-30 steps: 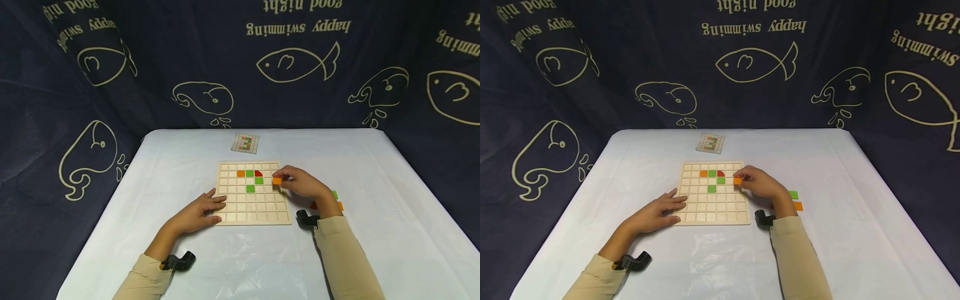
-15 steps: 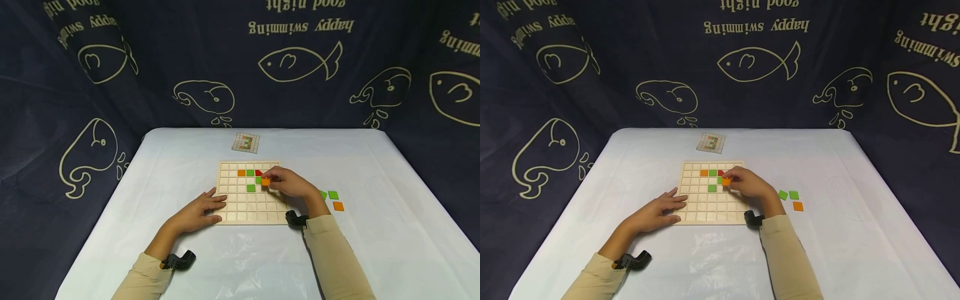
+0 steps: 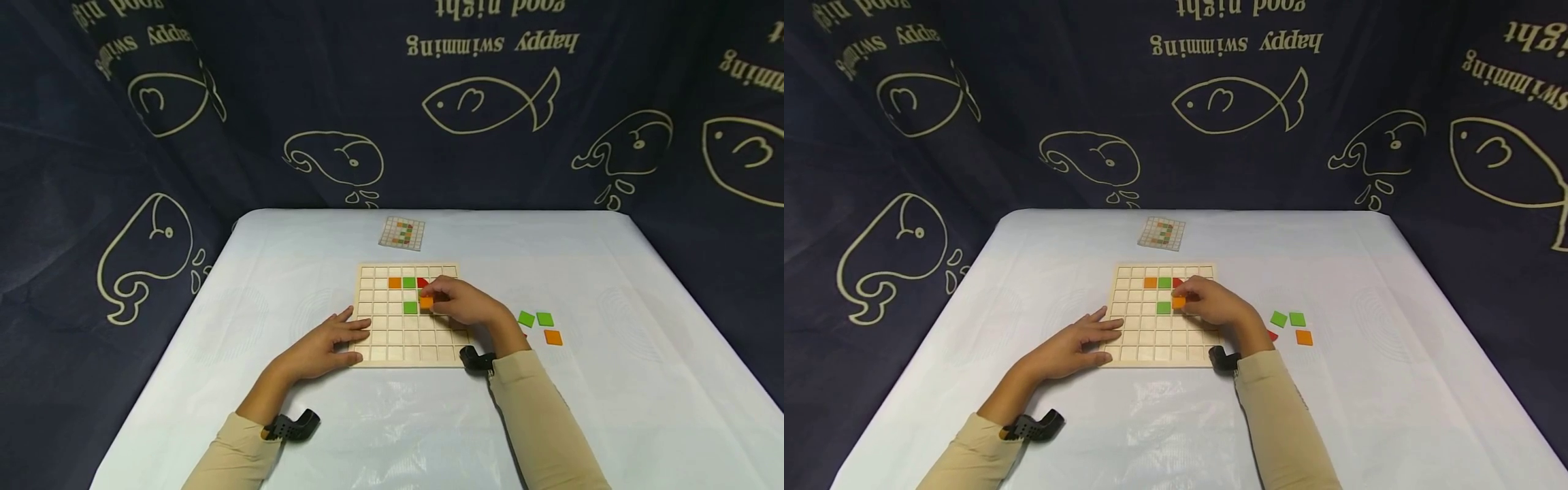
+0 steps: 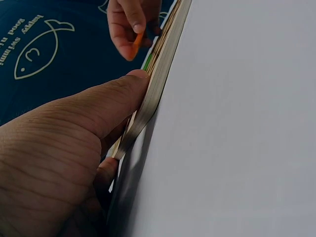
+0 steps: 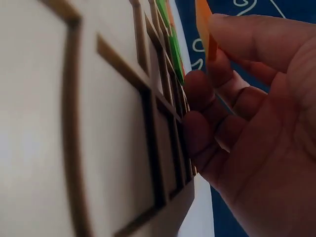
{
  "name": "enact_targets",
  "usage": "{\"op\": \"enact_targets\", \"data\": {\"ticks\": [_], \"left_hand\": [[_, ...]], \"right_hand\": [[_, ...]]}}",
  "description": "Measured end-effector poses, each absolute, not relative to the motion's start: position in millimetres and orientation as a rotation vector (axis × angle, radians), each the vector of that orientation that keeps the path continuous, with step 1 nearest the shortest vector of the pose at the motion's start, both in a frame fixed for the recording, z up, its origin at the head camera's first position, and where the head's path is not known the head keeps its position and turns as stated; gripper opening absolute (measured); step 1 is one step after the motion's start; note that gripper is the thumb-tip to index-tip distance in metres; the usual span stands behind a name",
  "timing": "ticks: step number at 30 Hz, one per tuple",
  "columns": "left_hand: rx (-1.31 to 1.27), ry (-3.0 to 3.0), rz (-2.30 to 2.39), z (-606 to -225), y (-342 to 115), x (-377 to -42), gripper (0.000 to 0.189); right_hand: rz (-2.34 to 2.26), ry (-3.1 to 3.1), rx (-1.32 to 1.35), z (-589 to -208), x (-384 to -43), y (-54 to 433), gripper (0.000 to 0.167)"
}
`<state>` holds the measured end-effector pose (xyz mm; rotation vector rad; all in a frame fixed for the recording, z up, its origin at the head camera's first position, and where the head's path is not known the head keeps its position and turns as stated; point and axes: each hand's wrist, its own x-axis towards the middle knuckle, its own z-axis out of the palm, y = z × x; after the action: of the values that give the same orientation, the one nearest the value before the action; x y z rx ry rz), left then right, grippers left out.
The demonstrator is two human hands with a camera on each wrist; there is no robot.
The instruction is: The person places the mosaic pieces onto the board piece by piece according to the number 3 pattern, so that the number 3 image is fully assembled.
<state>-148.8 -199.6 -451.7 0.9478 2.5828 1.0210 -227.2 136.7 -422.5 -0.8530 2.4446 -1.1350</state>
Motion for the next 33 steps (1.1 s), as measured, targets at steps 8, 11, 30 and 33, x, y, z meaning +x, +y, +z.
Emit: {"op": "enact_targets", "data": {"ticks": [8,11,30,33], "left_hand": [[0.946,2.587,1.018,-451.7,-199.3,-148.5,0.05],[0.945,2.585,1.019,-451.7,-199.3,-148.4,0.05],[0.945,2.594,1.014,-451.2,-199.0,-148.3,0.05],[0.939,2.593,1.013,-451.4,-199.0,-148.2,0.051]], "right_hand": [[-1.002,2.501,-0.881,-424.6,-227.2,129.4,0.03],[-0.98,2.519,-0.875,-425.4,-226.9,127.5,0.03],[-0.985,2.519,-0.851,-424.2,-225.6,126.4,0.027],[-0.987,2.518,-0.845,-424.7,-225.9,126.8,0.026]]}}
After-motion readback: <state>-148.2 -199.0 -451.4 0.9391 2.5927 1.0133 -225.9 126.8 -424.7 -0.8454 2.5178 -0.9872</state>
